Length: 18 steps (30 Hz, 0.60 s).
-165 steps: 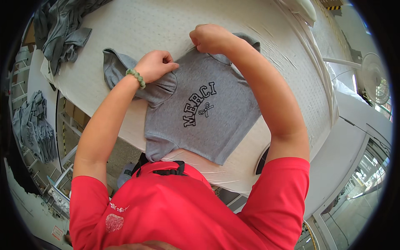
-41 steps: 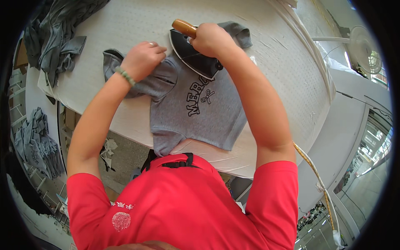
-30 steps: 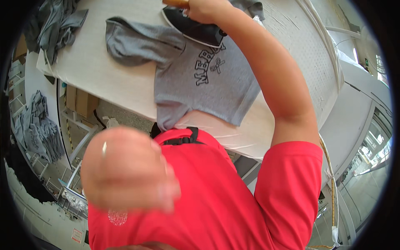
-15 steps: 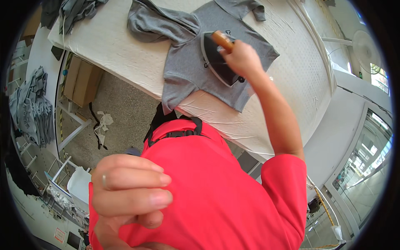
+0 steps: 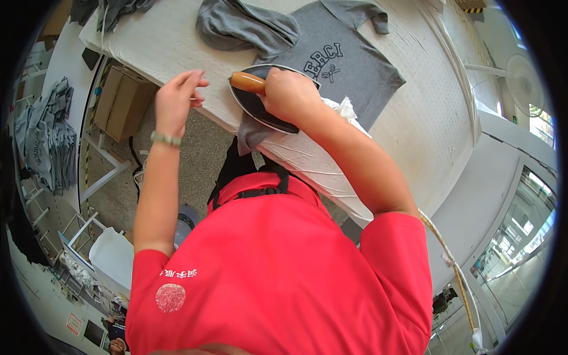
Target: Ironing and folding a grey garment on a flat workstation.
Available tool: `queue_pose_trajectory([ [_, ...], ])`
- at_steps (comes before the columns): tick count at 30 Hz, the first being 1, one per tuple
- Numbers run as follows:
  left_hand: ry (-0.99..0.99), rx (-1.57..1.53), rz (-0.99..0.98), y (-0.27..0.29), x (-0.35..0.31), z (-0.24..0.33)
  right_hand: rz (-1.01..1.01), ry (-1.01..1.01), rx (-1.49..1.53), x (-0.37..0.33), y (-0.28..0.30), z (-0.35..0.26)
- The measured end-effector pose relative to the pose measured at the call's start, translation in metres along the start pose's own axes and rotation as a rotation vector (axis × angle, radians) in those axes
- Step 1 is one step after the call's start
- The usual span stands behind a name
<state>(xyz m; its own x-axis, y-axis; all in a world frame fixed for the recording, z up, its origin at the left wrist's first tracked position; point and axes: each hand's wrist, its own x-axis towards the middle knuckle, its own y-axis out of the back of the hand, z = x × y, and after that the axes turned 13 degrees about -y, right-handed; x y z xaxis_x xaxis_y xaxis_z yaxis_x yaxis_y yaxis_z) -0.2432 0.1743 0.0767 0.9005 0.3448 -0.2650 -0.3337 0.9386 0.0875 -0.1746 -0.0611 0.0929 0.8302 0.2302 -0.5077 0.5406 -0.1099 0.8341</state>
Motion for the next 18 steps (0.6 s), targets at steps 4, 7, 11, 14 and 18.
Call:
queue_pose_trajectory([
  [4, 0.165, -0.03, -0.188, -0.037, 0.083, -0.034, -0.009, -0.037, -0.005, -0.002, -0.01, -0.002],
  [7, 0.045, 0.127, -0.15, -0.062, 0.134, -0.046, -0.029, -0.024, -0.016, -0.004, -0.01, -0.01],
  [11, -0.206, 0.332, -0.188, -0.071, 0.189, -0.056, -0.036, -0.042, -0.008, -0.004, -0.017, -0.018],
  [14, -0.372, 0.486, -0.265, -0.068, 0.205, -0.052, -0.018, -0.116, 0.017, 0.007, -0.019, -0.025],
  [18, -0.458, 0.57, -0.332, -0.069, 0.218, -0.048, 0.052, -0.29, 0.058, 0.02, -0.014, -0.021],
])
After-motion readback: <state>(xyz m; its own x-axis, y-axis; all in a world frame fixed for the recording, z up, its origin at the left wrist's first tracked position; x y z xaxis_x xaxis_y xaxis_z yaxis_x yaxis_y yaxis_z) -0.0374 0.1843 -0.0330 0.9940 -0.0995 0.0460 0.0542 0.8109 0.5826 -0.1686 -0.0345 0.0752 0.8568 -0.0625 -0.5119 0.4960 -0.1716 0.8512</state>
